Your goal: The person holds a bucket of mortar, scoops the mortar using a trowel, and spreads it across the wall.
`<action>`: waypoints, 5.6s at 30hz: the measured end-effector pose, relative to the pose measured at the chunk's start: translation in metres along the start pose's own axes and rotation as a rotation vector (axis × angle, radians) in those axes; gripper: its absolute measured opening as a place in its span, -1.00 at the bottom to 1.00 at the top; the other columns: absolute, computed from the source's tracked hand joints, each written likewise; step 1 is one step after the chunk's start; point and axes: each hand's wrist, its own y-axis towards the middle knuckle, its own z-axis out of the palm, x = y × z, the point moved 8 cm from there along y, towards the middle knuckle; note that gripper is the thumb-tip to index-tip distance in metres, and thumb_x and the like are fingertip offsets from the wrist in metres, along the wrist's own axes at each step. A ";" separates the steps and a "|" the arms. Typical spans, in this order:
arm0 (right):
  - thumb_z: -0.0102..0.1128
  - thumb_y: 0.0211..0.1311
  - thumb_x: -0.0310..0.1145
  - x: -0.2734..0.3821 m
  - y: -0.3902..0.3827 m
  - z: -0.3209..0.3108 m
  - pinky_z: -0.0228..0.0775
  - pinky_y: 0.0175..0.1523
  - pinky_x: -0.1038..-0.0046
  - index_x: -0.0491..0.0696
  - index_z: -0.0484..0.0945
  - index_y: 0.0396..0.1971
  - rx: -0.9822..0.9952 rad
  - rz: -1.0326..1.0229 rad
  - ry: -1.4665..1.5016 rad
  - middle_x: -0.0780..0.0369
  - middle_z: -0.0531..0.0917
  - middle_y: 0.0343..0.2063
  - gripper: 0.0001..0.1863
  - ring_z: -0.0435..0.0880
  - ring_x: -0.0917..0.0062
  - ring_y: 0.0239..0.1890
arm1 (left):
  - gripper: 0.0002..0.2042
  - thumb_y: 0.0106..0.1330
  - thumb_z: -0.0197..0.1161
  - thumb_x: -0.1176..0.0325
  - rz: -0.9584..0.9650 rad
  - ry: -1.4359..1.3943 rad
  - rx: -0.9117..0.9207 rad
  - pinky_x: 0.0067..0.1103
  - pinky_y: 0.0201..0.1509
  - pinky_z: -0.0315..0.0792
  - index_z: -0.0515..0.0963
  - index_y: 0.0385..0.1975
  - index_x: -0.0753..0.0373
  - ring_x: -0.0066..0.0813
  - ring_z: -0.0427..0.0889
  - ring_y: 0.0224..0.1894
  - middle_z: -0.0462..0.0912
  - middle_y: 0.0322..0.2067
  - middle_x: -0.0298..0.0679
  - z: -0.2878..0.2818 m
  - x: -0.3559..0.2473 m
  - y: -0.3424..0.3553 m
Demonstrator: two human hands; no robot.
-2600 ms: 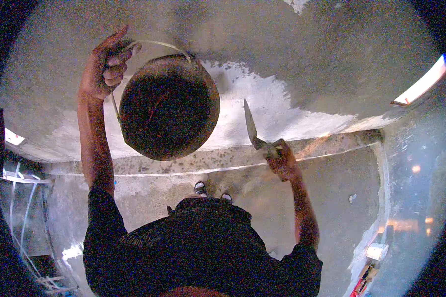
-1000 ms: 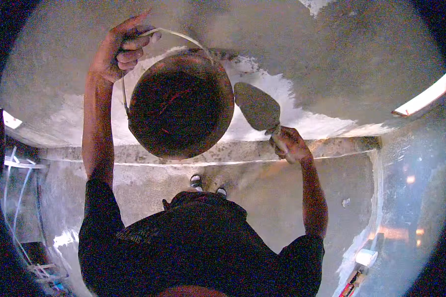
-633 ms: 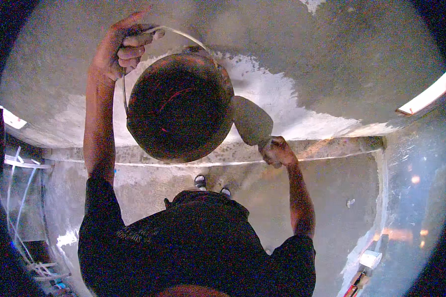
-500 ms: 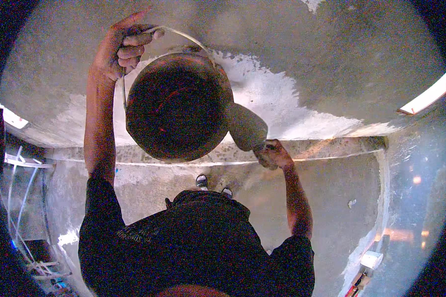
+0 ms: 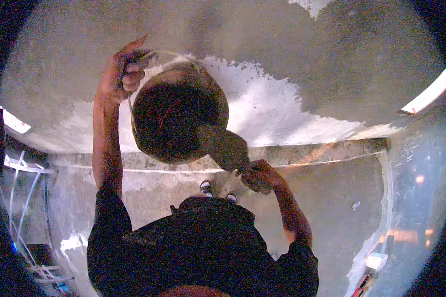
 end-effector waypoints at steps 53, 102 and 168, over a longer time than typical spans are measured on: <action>0.15 0.16 -0.23 0.223 0.041 -0.145 0.22 -0.58 0.55 -0.20 0.45 -0.30 -1.746 -1.196 -0.626 0.31 0.46 -0.70 -0.69 0.32 0.66 -0.67 | -0.55 0.31 -0.06 -0.02 -0.082 -0.128 0.034 -0.81 -0.89 -0.18 0.41 -0.51 0.33 -0.83 -0.11 -0.89 0.08 -0.84 -0.56 -0.048 0.064 -0.014; 0.16 0.15 -0.26 0.221 0.009 -0.181 0.25 -0.63 0.58 -0.17 0.46 -0.19 -1.671 -1.041 -0.461 0.28 0.47 -0.72 -0.68 0.38 0.66 -0.73 | -0.60 0.24 0.06 0.03 -0.148 -0.212 -0.031 -0.80 -0.89 -0.12 0.48 -0.46 0.34 -0.78 0.05 -0.90 0.25 -0.83 -0.48 -0.024 0.087 0.006; 0.31 -0.01 -0.41 0.147 -0.081 -0.148 0.40 -0.39 0.57 -0.17 0.46 -0.40 -1.011 -0.461 -0.706 0.33 0.54 -0.59 -0.77 0.49 0.69 -0.49 | -0.60 0.32 -0.07 0.03 -0.109 -0.173 -0.119 -0.76 -0.86 -0.17 0.44 -0.51 0.28 -0.79 -0.03 -0.89 0.09 -0.84 -0.56 0.088 0.113 -0.016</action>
